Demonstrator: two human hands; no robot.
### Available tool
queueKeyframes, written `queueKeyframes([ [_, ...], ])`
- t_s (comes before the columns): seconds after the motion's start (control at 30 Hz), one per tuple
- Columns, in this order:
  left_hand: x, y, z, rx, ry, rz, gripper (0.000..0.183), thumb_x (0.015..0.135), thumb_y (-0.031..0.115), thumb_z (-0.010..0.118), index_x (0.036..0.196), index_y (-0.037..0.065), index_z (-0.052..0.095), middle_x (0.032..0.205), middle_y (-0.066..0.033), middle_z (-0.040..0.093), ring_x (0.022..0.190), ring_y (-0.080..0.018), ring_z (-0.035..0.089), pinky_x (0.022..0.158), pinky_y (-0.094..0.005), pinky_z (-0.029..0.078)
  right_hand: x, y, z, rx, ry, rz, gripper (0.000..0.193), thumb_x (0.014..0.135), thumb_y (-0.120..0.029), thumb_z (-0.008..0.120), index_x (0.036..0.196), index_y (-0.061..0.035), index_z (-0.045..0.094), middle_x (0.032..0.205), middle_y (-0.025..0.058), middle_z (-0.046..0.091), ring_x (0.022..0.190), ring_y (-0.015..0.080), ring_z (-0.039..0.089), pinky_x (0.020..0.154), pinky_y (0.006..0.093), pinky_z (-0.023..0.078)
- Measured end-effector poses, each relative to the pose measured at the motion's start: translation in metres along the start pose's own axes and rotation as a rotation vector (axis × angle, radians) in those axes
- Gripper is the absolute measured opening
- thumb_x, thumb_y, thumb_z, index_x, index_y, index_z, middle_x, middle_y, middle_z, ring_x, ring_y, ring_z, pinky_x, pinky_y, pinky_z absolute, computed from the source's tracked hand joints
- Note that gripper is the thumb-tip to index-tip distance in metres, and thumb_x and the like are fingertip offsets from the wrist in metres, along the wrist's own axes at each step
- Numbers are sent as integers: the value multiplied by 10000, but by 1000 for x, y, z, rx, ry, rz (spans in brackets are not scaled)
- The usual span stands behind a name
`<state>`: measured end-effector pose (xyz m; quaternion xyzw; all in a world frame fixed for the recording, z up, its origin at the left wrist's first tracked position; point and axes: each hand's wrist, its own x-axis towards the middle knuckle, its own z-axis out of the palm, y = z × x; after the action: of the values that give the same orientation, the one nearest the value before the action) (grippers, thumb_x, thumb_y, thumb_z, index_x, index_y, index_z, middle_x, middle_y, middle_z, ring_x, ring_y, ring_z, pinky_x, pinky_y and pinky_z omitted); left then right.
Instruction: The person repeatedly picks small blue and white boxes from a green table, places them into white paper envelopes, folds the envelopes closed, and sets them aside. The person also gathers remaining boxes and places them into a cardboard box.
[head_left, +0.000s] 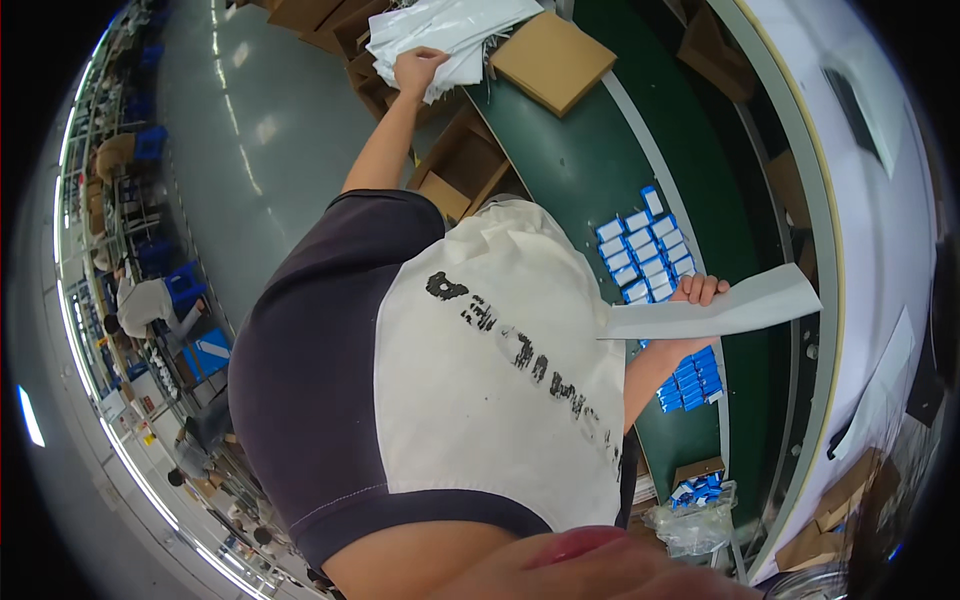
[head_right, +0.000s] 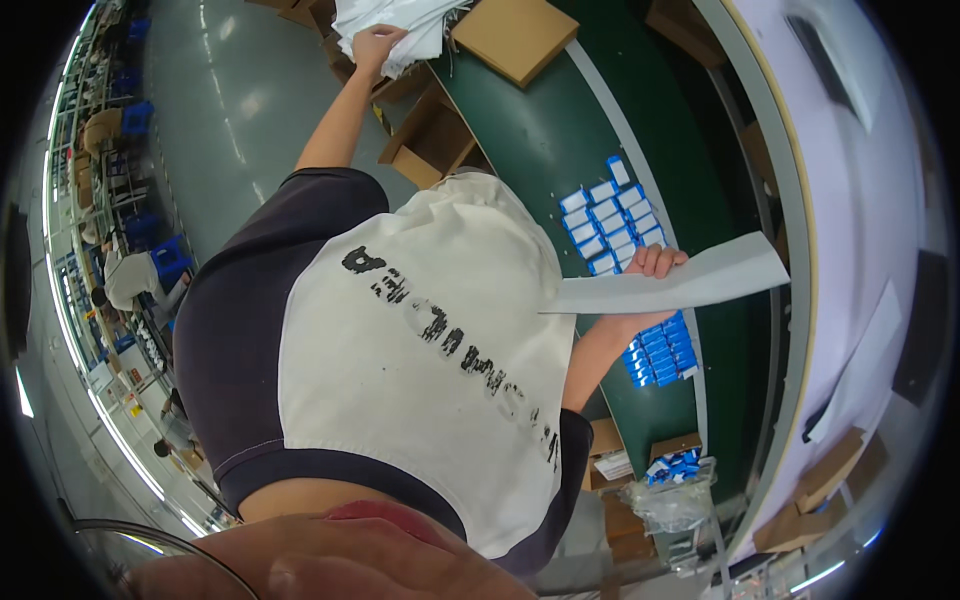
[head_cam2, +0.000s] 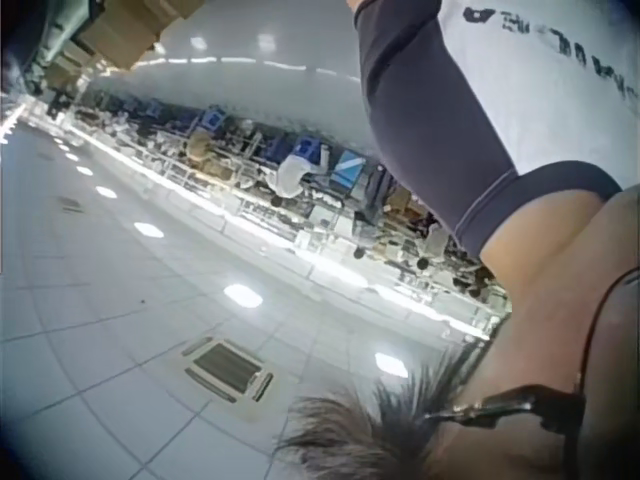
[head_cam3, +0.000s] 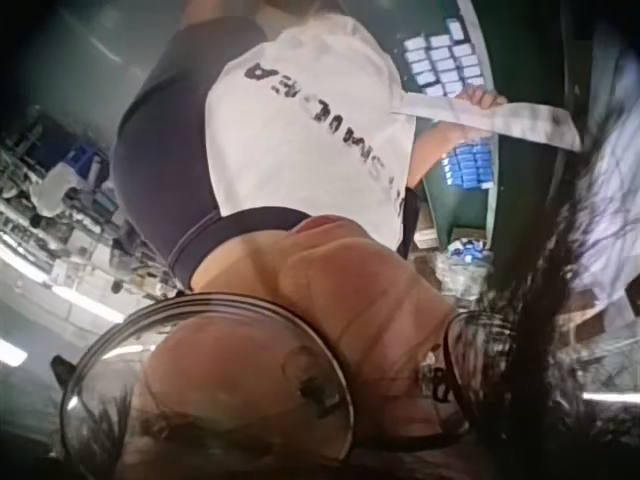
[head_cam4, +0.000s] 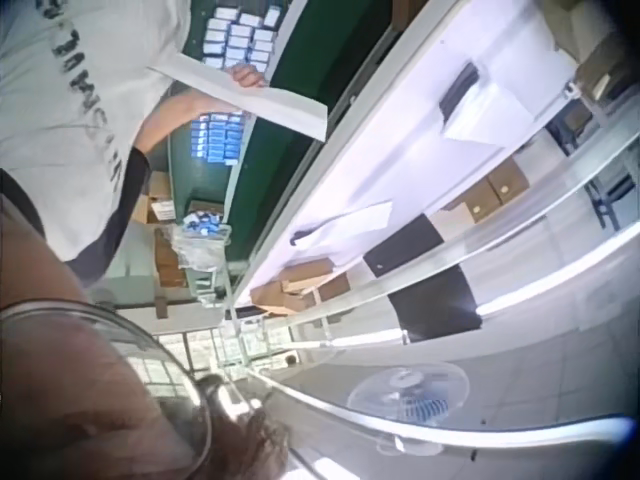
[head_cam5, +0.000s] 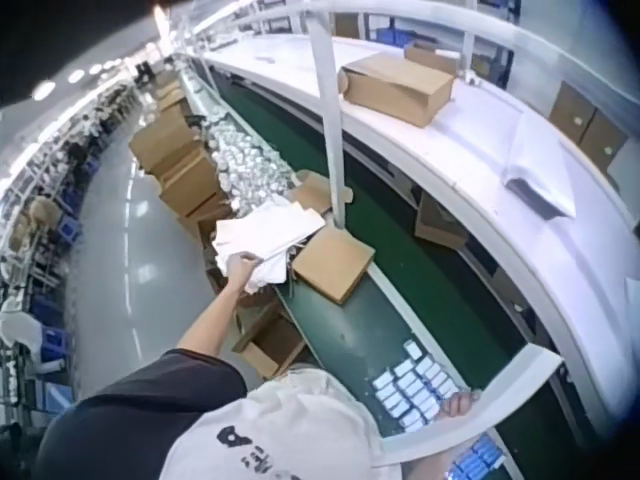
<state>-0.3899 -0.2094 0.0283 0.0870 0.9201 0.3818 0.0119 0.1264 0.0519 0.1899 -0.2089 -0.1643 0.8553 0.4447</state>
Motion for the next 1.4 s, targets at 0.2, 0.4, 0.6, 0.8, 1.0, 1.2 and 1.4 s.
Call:
queueKeyframes([
  [0.2, 121, -25, 44, 393, -277, 259, 192, 711, 351, 825, 809, 186, 815, 825, -68, 760, 764, -289, 717, 709, -400, 572, 34, 94, 36, 111, -77, 38, 373, 956, -368, 571, 1065, -13, 536, 735, 45, 369, 703, 169, 356, 694, 330, 307],
  [0.4, 180, -39, 64, 594, -480, 551, 105, 788, 270, 752, 870, 239, 810, 858, -69, 757, 796, -312, 719, 734, -432, 583, 26, 156, 73, 133, -43, -25, 370, 949, -341, 584, 1091, -2, 549, 725, 36, 394, 697, 163, 361, 691, 322, 311],
  [0.6, 182, 23, 20, 523, -454, 495, 155, 827, 171, 697, 907, 256, 799, 929, -54, 757, 833, -294, 718, 727, -418, 579, 32, 168, 61, 178, -30, -111, 331, 921, -291, 586, 1064, -5, 501, 709, 35, 362, 668, 154, 326, 707, 323, 306],
  [0.8, 184, 25, 2, 270, -399, 654, 158, 890, 200, 686, 1022, 218, 771, 953, -39, 753, 834, -246, 717, 717, -362, 564, 48, 184, 66, 103, -73, -86, 263, 983, -268, 549, 1093, -30, 571, 702, 10, 386, 668, 145, 362, 667, 303, 317],
  [1.0, 27, 184, -29, -699, -1088, 294, 370, 1064, 291, 476, 1234, 13, 650, 1134, -74, 701, 1020, -154, 645, 857, -296, 507, 79, 194, 149, -853, 620, -640, 227, 1062, -253, 517, 1062, -31, 560, 942, -11, 521, 870, 91, 448, 792, 241, 374],
  [1.2, -61, 277, -14, -702, -1145, 566, 340, 1065, 322, 497, 1192, 22, 595, 965, -38, 676, 826, -140, 606, 750, -313, 485, 71, 198, 183, -879, 371, -563, 225, 1069, -233, 498, 1029, -22, 566, 917, -5, 594, 816, 52, 485, 721, 212, 393],
  [1.4, -81, 296, -3, -1249, -728, -128, 305, 1034, 271, 517, 1156, 40, 675, 859, -177, 688, 809, -218, 666, 783, -349, 534, 34, 178, 171, -878, 306, -312, 361, 963, -80, 643, 1294, -7, 519, 1056, 102, 688, 935, 131, 617, 816, 250, 477],
])
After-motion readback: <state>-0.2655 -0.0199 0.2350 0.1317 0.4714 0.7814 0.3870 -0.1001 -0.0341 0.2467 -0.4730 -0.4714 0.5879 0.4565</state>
